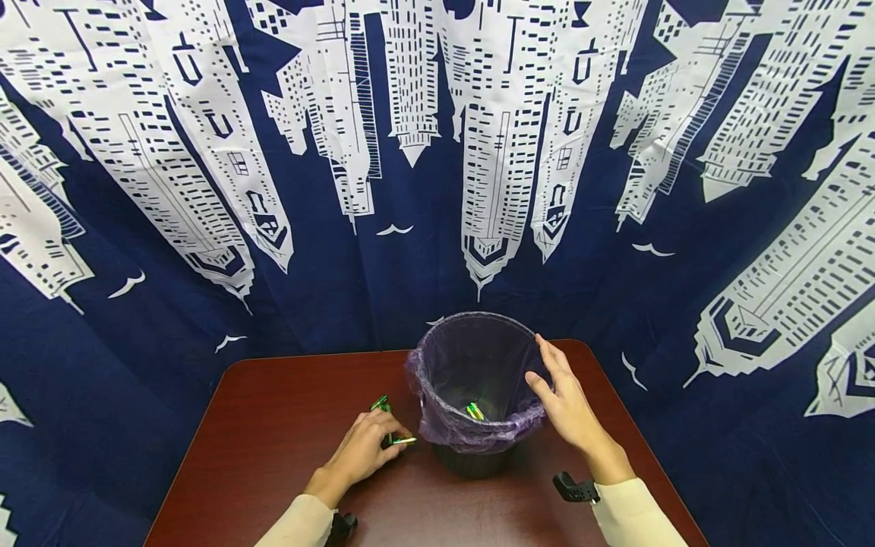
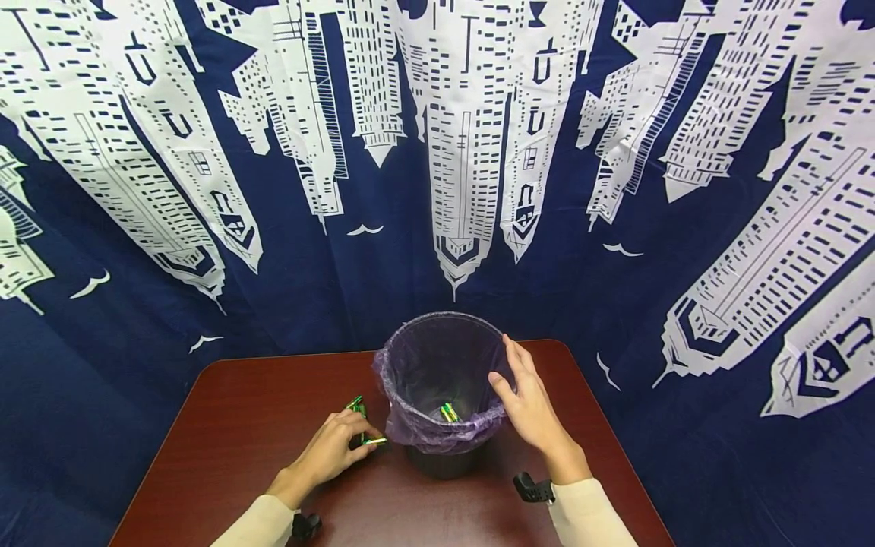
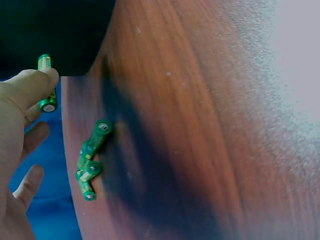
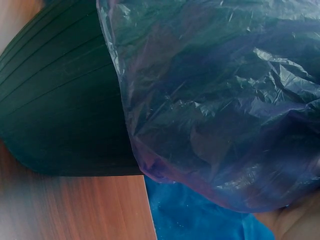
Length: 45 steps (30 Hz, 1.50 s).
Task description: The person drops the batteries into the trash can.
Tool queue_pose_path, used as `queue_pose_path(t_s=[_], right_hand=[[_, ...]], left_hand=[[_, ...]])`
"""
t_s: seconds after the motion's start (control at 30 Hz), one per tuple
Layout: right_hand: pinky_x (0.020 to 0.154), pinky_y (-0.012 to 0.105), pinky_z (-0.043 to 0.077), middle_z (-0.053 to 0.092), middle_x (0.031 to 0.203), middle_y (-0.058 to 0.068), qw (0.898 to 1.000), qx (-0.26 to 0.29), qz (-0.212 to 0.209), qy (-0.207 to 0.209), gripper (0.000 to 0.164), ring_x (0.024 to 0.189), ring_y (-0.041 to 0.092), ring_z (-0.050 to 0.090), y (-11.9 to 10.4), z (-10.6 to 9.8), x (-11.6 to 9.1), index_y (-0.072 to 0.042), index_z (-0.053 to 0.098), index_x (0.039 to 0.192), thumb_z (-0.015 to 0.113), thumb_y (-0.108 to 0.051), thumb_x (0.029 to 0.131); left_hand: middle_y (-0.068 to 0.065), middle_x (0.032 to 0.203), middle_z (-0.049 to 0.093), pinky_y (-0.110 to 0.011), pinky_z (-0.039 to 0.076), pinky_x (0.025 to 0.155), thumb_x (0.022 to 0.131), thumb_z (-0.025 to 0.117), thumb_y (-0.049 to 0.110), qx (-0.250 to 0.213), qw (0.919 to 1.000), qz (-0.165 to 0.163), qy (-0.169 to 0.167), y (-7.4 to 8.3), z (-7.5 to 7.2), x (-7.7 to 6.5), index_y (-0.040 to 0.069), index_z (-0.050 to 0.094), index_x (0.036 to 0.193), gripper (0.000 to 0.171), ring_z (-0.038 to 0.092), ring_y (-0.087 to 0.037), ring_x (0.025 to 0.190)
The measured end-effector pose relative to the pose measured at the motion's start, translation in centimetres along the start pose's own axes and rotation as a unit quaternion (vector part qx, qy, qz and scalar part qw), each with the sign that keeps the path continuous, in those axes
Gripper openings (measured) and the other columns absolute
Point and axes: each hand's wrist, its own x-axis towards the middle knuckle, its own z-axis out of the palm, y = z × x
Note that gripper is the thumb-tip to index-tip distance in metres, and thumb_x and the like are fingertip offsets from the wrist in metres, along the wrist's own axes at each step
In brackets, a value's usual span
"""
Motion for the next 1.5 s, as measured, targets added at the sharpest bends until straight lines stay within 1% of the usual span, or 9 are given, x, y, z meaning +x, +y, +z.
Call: queue_pose_path(t_s=[0.27,0.43,0.5,0.67,0.93,1.13,1.27,1.4,1.5], right_hand=[[0.133,0.087,0.026,0.031,0.186,0.031,1.0,0.005,0.001,-0.002,0.077,0.174,0.059,0.03,0.2,0.0,0.0,0.004,0.031,0.181,0.065,-0.018,0.116],[0.133,0.087,0.026,0.031,0.186,0.031,1.0,0.007,0.001,-0.003,0.076,0.174,0.058,0.03,0.1,0.0,0.0,0.004,0.031,0.181,0.065,-0.018,0.116],[0.134,0.087,0.026,0.032,0.186,0.031,1.0,0.006,0.0,-0.002,0.076,0.174,0.058,0.03,0.1,0.0,0.0,0.004,0.031,0.181,0.065,-0.019,0.116],[0.134,0.087,0.027,0.033,0.185,0.031,1.0,0.004,-0.002,-0.001,0.076,0.173,0.059,0.032,0.1,-0.1,0.1,0.004,0.032,0.181,0.065,-0.019,0.116],[0.134,0.086,0.027,0.034,0.185,0.031,1.0,0.002,-0.002,0.0,0.076,0.173,0.059,0.032,0.1,-0.1,0.1,0.003,0.032,0.181,0.065,-0.019,0.116],[0.134,0.087,0.026,0.032,0.185,0.031,1.0,0.005,-0.001,-0.001,0.076,0.173,0.059,0.031,0.0,0.0,0.1,0.003,0.031,0.181,0.064,-0.019,0.116],[0.134,0.087,0.026,0.032,0.185,0.032,1.0,0.006,0.0,-0.002,0.076,0.173,0.059,0.031,0.0,0.1,0.1,0.004,0.031,0.181,0.064,-0.02,0.116],[0.133,0.088,0.027,0.031,0.185,0.032,1.0,-0.001,0.002,-0.003,0.077,0.172,0.06,0.031,0.0,0.1,0.0,0.004,0.03,0.181,0.063,-0.02,0.117],[0.133,0.088,0.027,0.032,0.185,0.032,1.0,-0.006,0.004,-0.002,0.077,0.172,0.06,0.032,0.1,0.0,0.0,0.003,0.03,0.182,0.063,-0.021,0.117]], left_hand=[[0.011,0.107,0.086,-0.046,0.062,0.097,0.095,0.099,0.017,-0.021,0.9995,-0.003,0.024,0.3,-1.6,0.7,0.023,0.089,0.111,0.019,0.079,-0.013,0.109],[0.002,0.108,0.087,-0.041,0.069,0.09,0.095,0.097,0.007,-0.062,0.9972,0.021,0.036,0.3,-2.7,1.3,0.014,0.088,0.115,0.023,0.083,-0.018,0.098],[-0.002,0.108,0.086,-0.039,0.071,0.083,0.095,0.096,0.004,-0.082,0.9953,0.029,0.042,0.2,-3.2,1.6,0.011,0.088,0.117,0.024,0.083,-0.02,0.091],[-0.005,0.106,0.083,-0.037,0.07,0.074,0.097,0.093,0.003,-0.106,0.9927,0.024,0.051,0.4,-4.4,2.3,0.009,0.087,0.119,0.024,0.079,-0.022,0.082],[-0.004,0.102,0.08,-0.033,0.069,0.074,0.095,0.096,0.001,-0.099,0.9918,0.028,0.076,0.6,-5.8,3.0,0.009,0.087,0.117,0.025,0.075,-0.014,0.083],[-0.005,0.103,0.082,-0.026,0.066,0.075,0.093,0.096,0.001,-0.096,0.9908,0.022,0.092,0.5,-6.6,3.2,0.01,0.088,0.116,0.026,0.076,-0.02,0.082],[-0.003,0.103,0.081,-0.024,0.062,0.074,0.095,0.096,0.003,-0.094,0.9918,0.006,0.087,0.5,-7.3,3.2,0.012,0.088,0.117,0.025,0.072,-0.017,0.083],[0.0,0.103,0.08,-0.027,0.063,0.075,0.095,0.096,0.003,-0.084,0.992,0.002,0.094,0.7,-8.0,3.4,0.012,0.088,0.117,0.025,0.073,-0.018,0.086],[-0.001,0.103,0.08,-0.031,0.063,0.074,0.095,0.096,0.002,-0.074,0.9909,0.012,0.112,0.7,-8.6,3.8,0.011,0.088,0.116,0.024,0.073,-0.017,0.088]])
